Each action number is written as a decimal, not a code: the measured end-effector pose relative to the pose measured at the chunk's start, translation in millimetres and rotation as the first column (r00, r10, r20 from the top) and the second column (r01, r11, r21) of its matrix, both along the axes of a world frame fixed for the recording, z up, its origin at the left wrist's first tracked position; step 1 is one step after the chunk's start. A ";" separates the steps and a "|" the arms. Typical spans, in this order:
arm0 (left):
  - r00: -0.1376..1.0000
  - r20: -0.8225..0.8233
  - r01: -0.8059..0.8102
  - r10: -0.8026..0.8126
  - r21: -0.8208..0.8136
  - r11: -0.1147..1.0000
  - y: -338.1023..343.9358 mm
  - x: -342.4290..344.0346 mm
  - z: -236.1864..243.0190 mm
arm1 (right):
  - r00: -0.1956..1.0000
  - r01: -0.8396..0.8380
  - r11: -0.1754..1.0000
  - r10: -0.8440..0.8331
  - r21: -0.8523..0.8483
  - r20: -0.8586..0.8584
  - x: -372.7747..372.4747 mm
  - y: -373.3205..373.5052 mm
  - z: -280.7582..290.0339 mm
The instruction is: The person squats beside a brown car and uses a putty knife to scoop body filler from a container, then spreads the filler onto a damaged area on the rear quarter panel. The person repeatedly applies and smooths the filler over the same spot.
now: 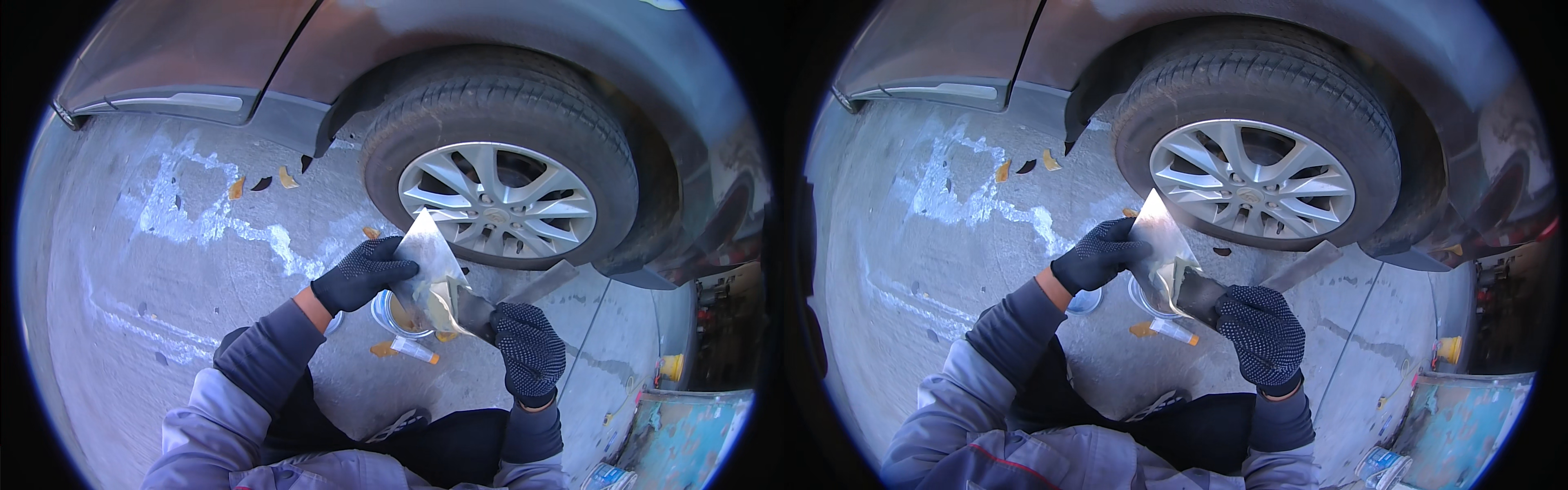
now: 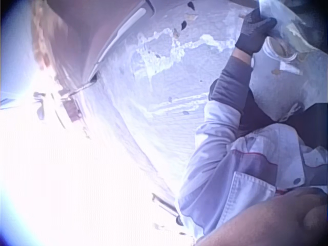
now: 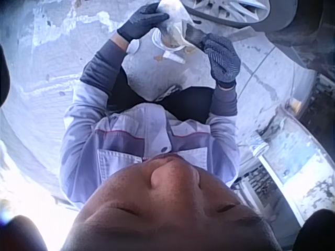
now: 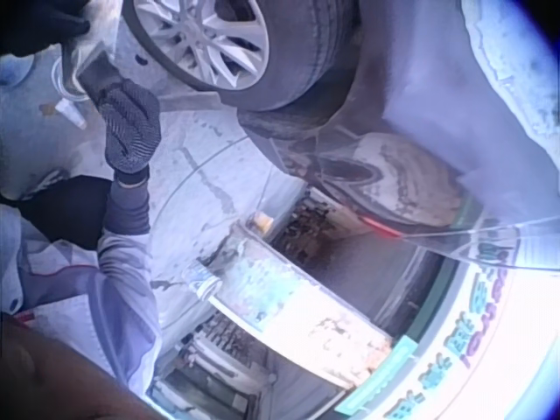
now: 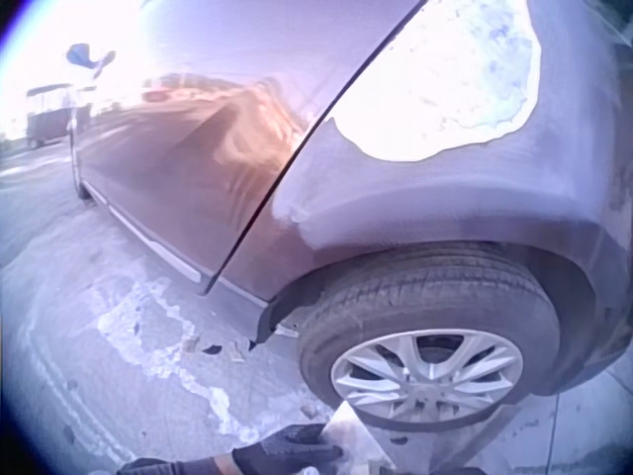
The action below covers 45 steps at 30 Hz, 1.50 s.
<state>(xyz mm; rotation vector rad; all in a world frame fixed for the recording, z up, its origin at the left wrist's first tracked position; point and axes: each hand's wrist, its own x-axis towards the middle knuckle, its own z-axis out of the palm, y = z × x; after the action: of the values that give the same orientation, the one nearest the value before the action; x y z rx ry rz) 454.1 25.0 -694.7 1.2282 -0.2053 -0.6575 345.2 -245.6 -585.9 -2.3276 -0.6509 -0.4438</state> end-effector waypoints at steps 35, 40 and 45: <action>0.996 -0.089 -0.049 0.029 -0.232 0.972 10.9 10.7 -14.2 | 0.998 -0.001 0.937 -0.022 -0.349 -0.063 27.4 -11.5 -33.1; 0.989 -0.118 -0.126 0.092 -0.333 0.934 4.8 6.9 -10.8 | 0.983 -0.001 0.932 -0.066 -0.364 -0.171 28.6 -17.1 -40.6; 0.958 -0.238 -0.241 0.159 -0.376 0.895 2.5 6.6 -5.4 | 0.743 0.466 0.859 -0.251 0.210 -0.620 26.2 -22.1 -49.4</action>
<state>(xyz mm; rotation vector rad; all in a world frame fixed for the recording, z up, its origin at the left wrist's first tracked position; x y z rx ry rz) 460.7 27.6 -700.1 0.7669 -0.0375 -0.5214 371.4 -267.8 -635.3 -2.0662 0.1858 0.0038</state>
